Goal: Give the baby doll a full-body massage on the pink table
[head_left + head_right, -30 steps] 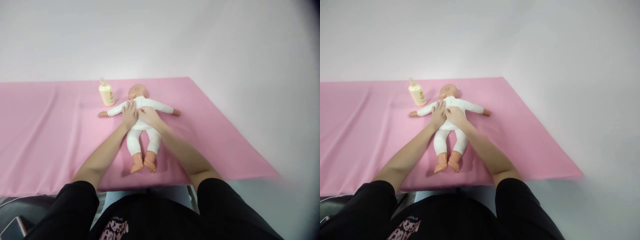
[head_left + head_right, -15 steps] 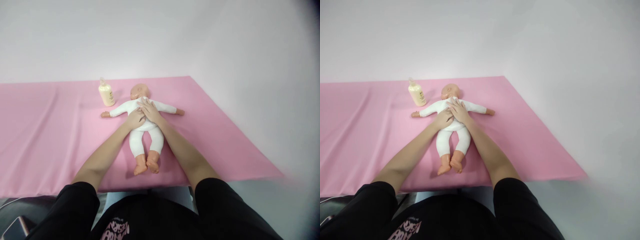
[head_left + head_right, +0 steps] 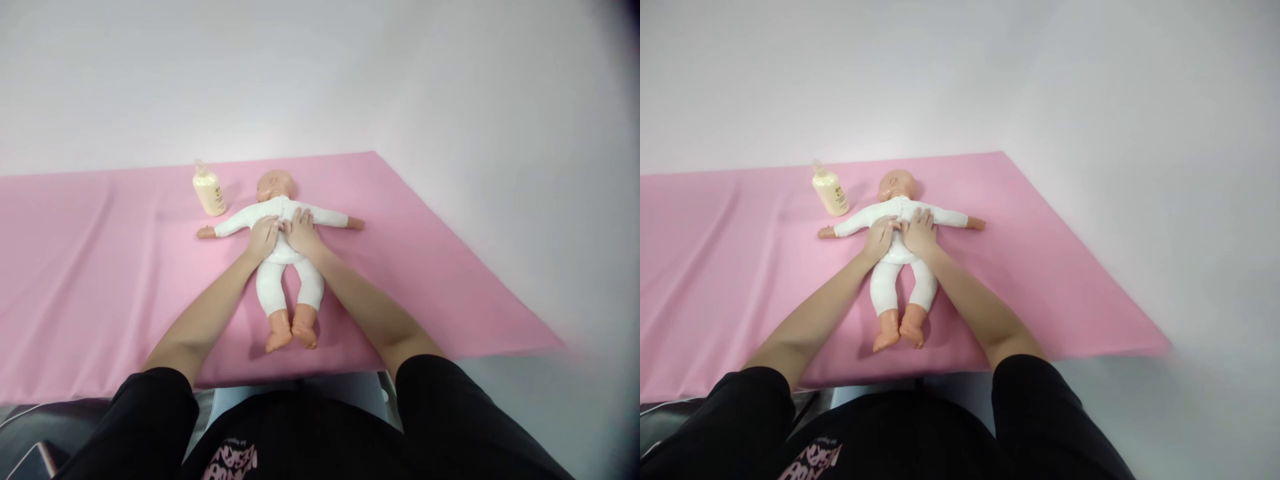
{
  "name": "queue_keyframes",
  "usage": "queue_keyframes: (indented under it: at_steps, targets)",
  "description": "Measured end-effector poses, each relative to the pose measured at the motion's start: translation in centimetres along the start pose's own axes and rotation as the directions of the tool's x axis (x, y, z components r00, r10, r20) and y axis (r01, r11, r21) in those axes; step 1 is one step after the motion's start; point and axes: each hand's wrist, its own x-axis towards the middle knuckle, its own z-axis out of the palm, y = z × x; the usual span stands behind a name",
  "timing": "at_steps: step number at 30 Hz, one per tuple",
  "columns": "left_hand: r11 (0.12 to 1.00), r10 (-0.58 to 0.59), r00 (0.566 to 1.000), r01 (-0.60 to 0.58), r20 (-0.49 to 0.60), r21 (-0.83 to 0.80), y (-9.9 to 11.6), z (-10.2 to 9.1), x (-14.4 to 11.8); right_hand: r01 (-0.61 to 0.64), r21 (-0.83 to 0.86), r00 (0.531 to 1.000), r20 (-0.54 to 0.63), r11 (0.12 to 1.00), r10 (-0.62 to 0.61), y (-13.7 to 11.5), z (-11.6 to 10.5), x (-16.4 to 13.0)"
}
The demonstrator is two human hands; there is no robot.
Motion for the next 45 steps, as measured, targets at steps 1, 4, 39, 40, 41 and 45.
queue_keyframes:
  at_steps: [1, 4, 39, 40, 41, 45]
  targets:
    - [1.000, -0.005, 1.000, 0.006, -0.017, 0.004, 0.0, -0.1, 0.0, -0.003, -0.006, 1.000, 0.006, 1.000, 0.003, -0.3, 0.0, -0.4]
    - [0.998, -0.042, 0.992, 0.046, -0.116, 0.037, -0.2, -0.4, 0.1, 0.004, -0.049, 0.999, 0.038, 0.999, -0.002, -1.4, -0.2, -1.5]
    - [0.936, -0.250, 0.965, 0.219, 0.083, 0.275, 1.7, 0.3, 0.6, 0.388, 0.111, 0.917, 0.052, 0.915, -0.395, 1.9, -0.5, 2.4]
    - [0.948, -0.211, 0.972, 0.178, 0.104, 0.264, 1.6, 0.3, 0.6, 0.386, 0.098, 0.919, 0.047, 0.917, -0.392, 1.9, -0.4, 2.3]
    - [0.957, -0.179, 0.977, 0.145, 0.115, 0.251, 1.5, 0.3, 0.7, 0.385, 0.086, 0.920, 0.038, 0.919, -0.389, 1.8, -0.3, 2.2]
    - [0.977, -0.090, 0.991, 0.068, 0.102, 0.203, 0.6, 0.4, 0.7, 0.386, 0.109, 0.922, -0.002, 0.916, -0.388, 1.6, -0.1, 2.0]
